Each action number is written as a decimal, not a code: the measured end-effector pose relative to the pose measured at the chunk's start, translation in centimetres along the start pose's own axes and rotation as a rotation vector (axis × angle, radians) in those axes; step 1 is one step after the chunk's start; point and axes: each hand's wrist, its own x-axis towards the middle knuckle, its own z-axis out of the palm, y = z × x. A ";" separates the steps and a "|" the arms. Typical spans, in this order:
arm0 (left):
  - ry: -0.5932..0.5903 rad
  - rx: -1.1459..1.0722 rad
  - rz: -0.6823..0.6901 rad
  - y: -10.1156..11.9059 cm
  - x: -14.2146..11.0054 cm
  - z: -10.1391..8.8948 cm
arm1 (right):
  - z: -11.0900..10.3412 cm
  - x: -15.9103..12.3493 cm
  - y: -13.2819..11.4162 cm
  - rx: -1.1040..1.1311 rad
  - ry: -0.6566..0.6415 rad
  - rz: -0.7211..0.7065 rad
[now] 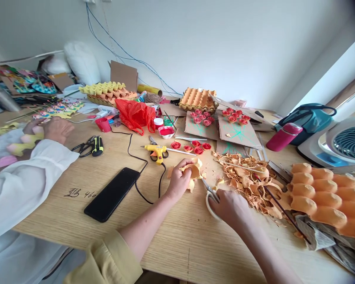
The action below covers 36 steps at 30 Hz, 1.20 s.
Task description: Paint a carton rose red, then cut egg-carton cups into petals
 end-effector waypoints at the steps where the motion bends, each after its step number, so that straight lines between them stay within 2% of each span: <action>1: -0.014 -0.001 0.000 0.1 -0.1 0.0 | 0.0 0.4 0.3 0.000 0.003 0.028; 6: -0.085 0.064 0.077 0.9 -1.1 0.4 | 0.2 0.4 3.9 -0.007 -0.003 0.164; 8: -0.144 0.030 -0.012 1.2 -1.6 0.8 | 0.5 0.2 5.1 0.041 0.001 0.147; 11: -0.271 -0.109 -0.211 1.2 -2.2 1.2 | 1.2 0.5 5.9 0.275 0.076 0.073; 14: -0.399 -0.297 -0.308 0.8 -2.3 1.3 | 1.7 0.9 5.9 0.519 0.132 -0.022; 17: -0.470 -0.401 -0.321 0.4 -2.2 1.1 | 1.8 0.9 6.1 0.688 0.120 -0.144; 21: -0.535 -0.325 -0.272 0.2 -1.9 0.7 | 1.6 0.6 6.5 0.726 0.069 -0.246; 25: -0.501 -0.335 -0.257 0.7 -1.8 0.6 | 1.5 0.5 6.8 0.732 0.059 -0.285; 32: -0.340 -0.282 -0.221 1.1 -1.5 0.7 | 1.1 0.0 6.0 0.787 0.025 -0.331; 36: -0.341 -0.250 -0.170 0.8 -1.3 0.5 | 1.0 -0.4 5.3 0.800 0.002 -0.364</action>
